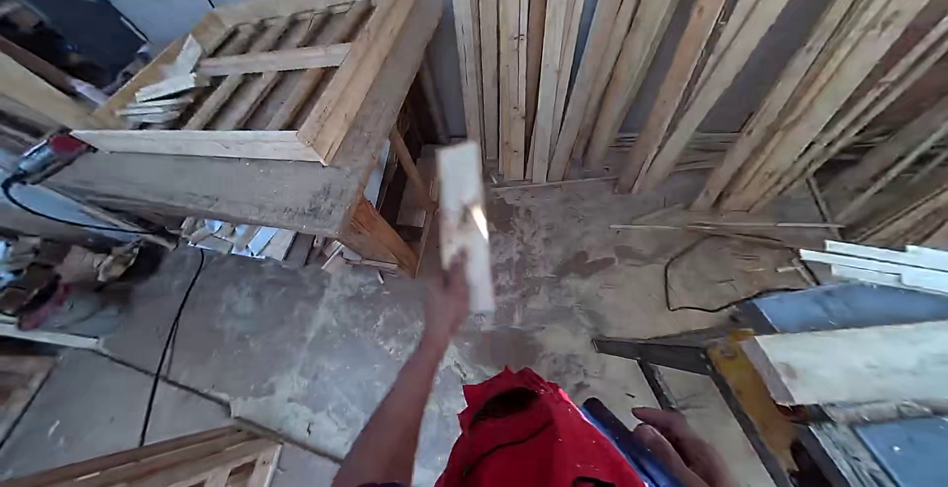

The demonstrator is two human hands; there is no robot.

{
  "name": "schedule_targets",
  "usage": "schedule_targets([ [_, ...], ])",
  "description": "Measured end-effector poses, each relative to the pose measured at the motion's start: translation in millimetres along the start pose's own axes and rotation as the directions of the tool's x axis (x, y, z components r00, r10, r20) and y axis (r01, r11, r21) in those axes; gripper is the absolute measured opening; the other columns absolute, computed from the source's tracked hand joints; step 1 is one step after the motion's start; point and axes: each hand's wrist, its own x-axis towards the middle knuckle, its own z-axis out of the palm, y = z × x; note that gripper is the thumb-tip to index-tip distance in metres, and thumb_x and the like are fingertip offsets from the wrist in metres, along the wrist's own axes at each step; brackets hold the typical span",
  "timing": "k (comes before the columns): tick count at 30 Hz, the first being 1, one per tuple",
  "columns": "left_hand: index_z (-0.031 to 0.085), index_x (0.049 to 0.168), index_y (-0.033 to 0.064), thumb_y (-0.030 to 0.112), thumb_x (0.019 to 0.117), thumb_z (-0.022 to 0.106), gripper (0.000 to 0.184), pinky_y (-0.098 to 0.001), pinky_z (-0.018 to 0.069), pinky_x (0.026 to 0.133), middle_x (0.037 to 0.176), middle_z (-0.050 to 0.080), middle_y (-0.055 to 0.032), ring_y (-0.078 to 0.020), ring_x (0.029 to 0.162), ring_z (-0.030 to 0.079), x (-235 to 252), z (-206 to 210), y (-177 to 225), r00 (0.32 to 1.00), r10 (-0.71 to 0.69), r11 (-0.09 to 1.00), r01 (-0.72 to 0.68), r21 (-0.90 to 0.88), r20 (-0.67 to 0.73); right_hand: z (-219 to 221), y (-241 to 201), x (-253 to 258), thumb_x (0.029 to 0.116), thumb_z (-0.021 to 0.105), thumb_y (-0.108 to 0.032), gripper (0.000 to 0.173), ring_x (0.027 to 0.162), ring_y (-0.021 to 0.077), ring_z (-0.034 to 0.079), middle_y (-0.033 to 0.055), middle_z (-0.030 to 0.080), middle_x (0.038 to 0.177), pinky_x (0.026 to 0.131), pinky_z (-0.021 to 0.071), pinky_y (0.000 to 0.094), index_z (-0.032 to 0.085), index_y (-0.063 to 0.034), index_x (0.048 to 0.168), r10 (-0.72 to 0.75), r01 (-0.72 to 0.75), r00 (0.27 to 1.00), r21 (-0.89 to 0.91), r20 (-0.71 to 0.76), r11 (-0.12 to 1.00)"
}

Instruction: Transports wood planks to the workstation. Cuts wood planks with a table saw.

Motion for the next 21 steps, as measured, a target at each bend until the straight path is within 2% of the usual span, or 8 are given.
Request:
schedule_targets([
  [3, 0.063, 0.123, 0.0010, 0.038, 0.1085, 0.049, 0.043, -0.0433, 0.0637, 0.072, 0.088, 0.072, -0.0082, -0.0168, 0.074, 0.072, -6.4, -111.7, 35.5, 0.853, 0.330, 0.931, -0.366, -0.011, -0.404, -1.6, 0.6, 6.5, 0.1004, 0.057, -0.008, 0.027, 0.079, 0.0152, 0.070, 0.0087, 0.071, 0.088, 0.076, 0.0598, 0.0358, 0.062, 0.0043, 0.123, 0.037, -0.033, 0.997, -0.058, 0.065, 0.998],
  [5, 0.063, 0.116, 0.0089, 0.028, 0.1090, 0.048, 0.025, -0.0359, 0.0611, 0.084, 0.096, 0.071, 0.0055, -0.0067, 0.089, 0.070, -19.7, -174.5, 55.1, 0.523, 0.589, 0.659, -0.752, -0.008, -0.616, -6.1, 14.2, 14.0, 0.1009, 0.059, -0.014, 0.029, 0.079, 0.0178, 0.072, 0.0090, 0.073, 0.090, 0.075, 0.0613, 0.0378, 0.062, -0.0001, 0.125, 0.022, -0.011, 0.994, -0.104, 0.109, 0.995],
  [7, 0.060, 0.119, 0.0168, 0.046, 0.1043, 0.051, 0.034, -0.0381, 0.0589, 0.089, 0.103, 0.071, 0.0051, -0.0123, 0.096, 0.070, -32.4, -225.6, 67.9, 0.290, 0.638, 0.311, -0.945, -0.105, -0.713, -6.6, 22.9, 18.5, 0.1007, 0.061, -0.022, 0.031, 0.080, 0.0181, 0.072, 0.0067, 0.074, 0.092, 0.074, 0.0618, 0.0383, 0.064, -0.0063, 0.127, 0.037, -0.016, 0.988, -0.142, 0.151, 0.990],
  [9, 0.059, 0.111, 0.0158, 0.067, 0.0962, 0.049, 0.054, -0.0355, 0.0589, 0.068, 0.085, 0.068, 0.0016, -0.0149, 0.073, 0.067, -36.6, -249.9, 56.9, 0.187, 0.620, 0.211, -0.975, -0.068, -0.762, -3.2, 19.2, 21.9, 0.1001, 0.062, -0.030, 0.034, 0.080, 0.0166, 0.072, 0.0035, 0.074, 0.094, 0.073, 0.0616, 0.0377, 0.064, -0.0119, 0.129, 0.076, -0.040, 0.978, -0.181, 0.193, 0.983],
  [11, 0.048, 0.129, 0.0092, 0.058, 0.1053, 0.039, 0.054, -0.0359, 0.0600, 0.079, 0.097, 0.068, -0.0036, -0.0137, 0.086, 0.069, -31.7, -220.0, 5.5, 0.268, 0.549, 0.504, -0.862, 0.057, -0.792, 1.0, 14.6, 26.0, 0.1000, 0.062, -0.031, 0.034, 0.081, 0.0154, 0.071, 0.0020, 0.074, 0.095, 0.073, 0.0612, 0.0367, 0.064, -0.0143, 0.129, 0.087, -0.042, 0.970, -0.193, 0.229, 0.980],
  [14, 0.049, 0.139, -0.0061, 0.050, 0.1102, 0.031, 0.066, -0.0509, 0.0584, 0.086, 0.111, 0.068, -0.0203, -0.0235, 0.094, 0.069, -8.2, -123.5, -136.3, 0.690, 0.110, 0.986, -0.167, -0.010, -0.715, 1.9, 12.4, 33.9, 0.1031, 0.058, -0.032, 0.033, 0.082, 0.0136, 0.069, 0.0017, 0.072, 0.098, 0.075, 0.0592, 0.0356, 0.063, -0.0150, 0.131, 0.079, -0.009, 0.952, -0.231, 0.295, 0.973],
  [18, 0.058, 0.132, 0.0010, 0.063, 0.1067, 0.025, 0.075, -0.0564, 0.0569, 0.071, 0.103, 0.068, -0.0238, -0.0340, 0.082, 0.068, 15.3, -93.1, -162.6, 0.886, -0.274, 0.957, 0.215, -0.193, -0.374, -0.5, 30.9, 50.9, 0.1036, 0.057, -0.037, 0.040, 0.094, 0.0184, 0.071, 0.0074, 0.073, 0.108, 0.086, 0.0588, 0.0434, 0.062, -0.0115, 0.133, 0.087, 0.035, 0.930, -0.322, 0.357, 0.946],
  [21, 0.062, 0.125, 0.0075, 0.066, 0.1043, 0.031, 0.069, -0.0449, 0.0560, 0.055, 0.091, 0.070, -0.0153, -0.0255, 0.066, 0.067, 8.0, -87.5, -128.4, 0.909, -0.186, 0.970, 0.110, -0.216, -0.372, -2.1, 26.4, 51.0, 0.1041, 0.056, -0.040, 0.040, 0.087, 0.0137, 0.069, 0.0038, 0.071, 0.102, 0.079, 0.0584, 0.0369, 0.062, -0.0131, 0.133, 0.121, -0.021, 0.925, -0.269, 0.360, 0.963],
])
